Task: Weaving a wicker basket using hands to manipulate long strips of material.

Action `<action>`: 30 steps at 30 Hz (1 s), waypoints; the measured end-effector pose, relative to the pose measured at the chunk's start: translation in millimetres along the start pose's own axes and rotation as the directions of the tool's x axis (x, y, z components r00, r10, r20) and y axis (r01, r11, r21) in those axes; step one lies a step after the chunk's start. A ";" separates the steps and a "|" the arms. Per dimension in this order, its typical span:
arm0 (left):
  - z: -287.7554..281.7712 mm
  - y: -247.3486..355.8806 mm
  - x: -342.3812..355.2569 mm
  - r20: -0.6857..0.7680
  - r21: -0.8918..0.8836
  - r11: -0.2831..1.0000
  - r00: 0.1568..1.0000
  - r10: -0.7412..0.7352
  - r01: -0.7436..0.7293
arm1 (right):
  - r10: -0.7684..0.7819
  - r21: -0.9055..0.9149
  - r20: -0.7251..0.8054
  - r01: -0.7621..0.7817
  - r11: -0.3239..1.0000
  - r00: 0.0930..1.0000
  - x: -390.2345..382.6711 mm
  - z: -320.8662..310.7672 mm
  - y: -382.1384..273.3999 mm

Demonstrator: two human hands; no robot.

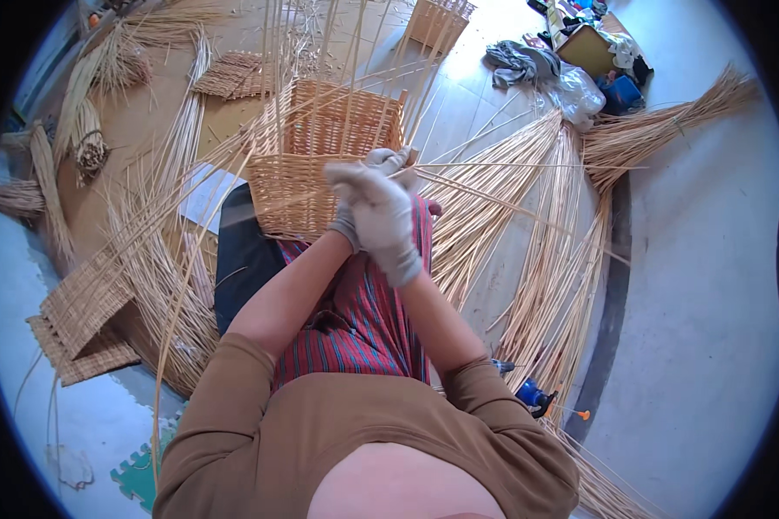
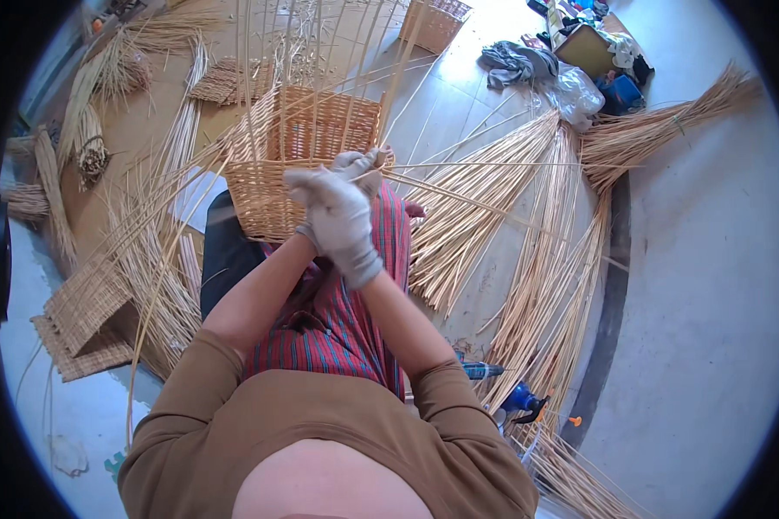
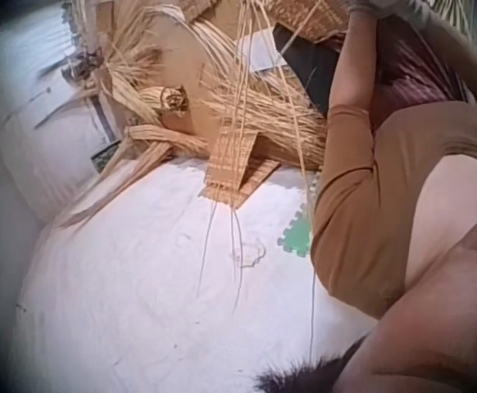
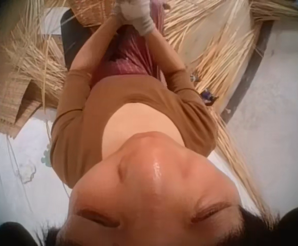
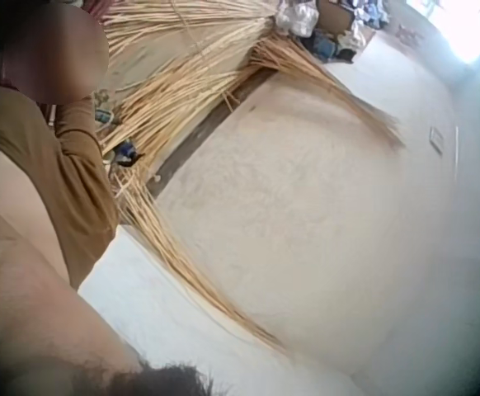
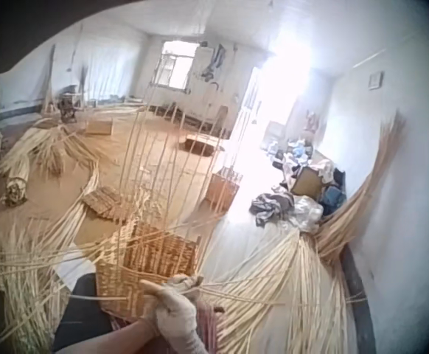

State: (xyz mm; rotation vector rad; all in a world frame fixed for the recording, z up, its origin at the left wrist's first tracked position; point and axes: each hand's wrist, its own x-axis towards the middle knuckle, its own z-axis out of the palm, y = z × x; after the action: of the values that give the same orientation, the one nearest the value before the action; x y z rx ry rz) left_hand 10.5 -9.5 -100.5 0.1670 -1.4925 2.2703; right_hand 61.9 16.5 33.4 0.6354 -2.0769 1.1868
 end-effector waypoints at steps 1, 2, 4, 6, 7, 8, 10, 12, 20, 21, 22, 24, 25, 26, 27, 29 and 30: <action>5.9 -26.4 8.5 0.011 0.477 0.878 0.999 0.037 -0.038 | 0.117 0.359 -0.039 -0.095 0.928 0.992 3.9 -21.1 23.5; 26.0 -56.7 15.6 0.051 0.844 0.532 0.997 0.055 -0.073 | 0.230 0.683 -0.037 -0.143 0.716 0.972 10.1 -41.1 42.6; 82.7 -82.4 13.1 0.173 0.862 -0.485 0.985 0.014 -0.145 | 0.611 0.188 -0.083 -0.590 0.785 0.787 39.1 -75.3 47.3; 119.5 -41.1 6.6 0.064 0.808 -0.570 0.939 0.337 0.149 | 0.685 -0.259 0.021 -0.658 0.707 0.728 45.6 -85.6 58.6; 131.9 -44.6 13.5 0.096 0.751 -0.625 0.901 0.423 0.213 | 0.637 -0.382 0.111 -0.559 0.736 0.763 46.2 -85.3 60.4; 135.9 -50.2 27.6 0.164 0.686 -0.708 0.913 0.374 0.167 | 0.619 -0.409 0.072 -0.543 0.734 0.782 44.0 -80.9 60.8; 130.7 -77.7 56.4 0.298 0.601 -0.794 0.947 0.116 -0.091 | 0.725 -0.432 -0.021 -0.660 0.615 0.689 46.3 -74.8 64.3; 114.3 -114.6 90.8 0.280 0.215 -0.934 0.934 -0.221 -0.286 | 0.617 -0.531 -0.205 -0.616 0.582 0.760 41.9 -54.3 61.6; 114.7 -95.2 12.4 0.169 -0.170 -0.931 0.921 -0.352 -0.325 | 0.642 -0.600 -0.274 -0.649 0.468 0.716 31.8 -56.6 88.6; 125.8 -57.9 -13.2 0.312 -0.272 -0.947 0.915 -0.256 -0.172 | 0.632 -0.610 -0.283 -0.644 0.461 0.721 31.3 -58.3 87.8; 138.0 -30.0 -27.9 0.526 -0.140 -0.988 0.850 -0.016 0.068 | 0.624 -0.622 -0.289 -0.638 0.454 0.726 32.1 -60.4 86.1; 159.9 18.2 -51.3 0.657 -0.048 -0.957 0.731 0.186 0.286 | 0.521 -0.575 -0.289 -0.581 0.576 0.803 32.5 -55.5 79.9; 162.8 16.2 -51.4 0.602 -0.116 -0.950 0.781 0.166 0.291 | 0.522 -0.603 -0.275 -0.568 0.561 0.807 31.9 -58.9 83.4; 156.6 11.4 -55.5 0.496 -0.305 -0.855 0.836 0.235 0.420 | 0.489 -0.597 -0.287 -0.553 0.581 0.824 28.3 -61.6 89.4; 176.0 42.8 -64.5 0.476 -0.248 -0.910 0.860 0.185 0.333 | 0.446 -0.566 -0.291 -0.529 0.633 0.846 33.2 -50.2 85.1; 185.3 38.1 -54.2 0.293 0.191 -0.939 0.896 0.333 0.286 | 0.384 -0.547 -0.316 -0.498 0.673 0.867 25.7 -53.8 86.1; 188.7 31.5 -48.1 0.271 0.141 -0.948 0.910 0.315 0.286 | 0.317 -0.520 -0.354 -0.467 0.715 0.880 19.7 -57.9 81.3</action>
State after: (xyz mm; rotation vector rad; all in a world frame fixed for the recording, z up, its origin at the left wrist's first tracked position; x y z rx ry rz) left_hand 17.7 -203.2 -63.9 0.0061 2.6367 2.0053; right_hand 10.7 103.9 24.2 -0.2633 -2.2566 0.6871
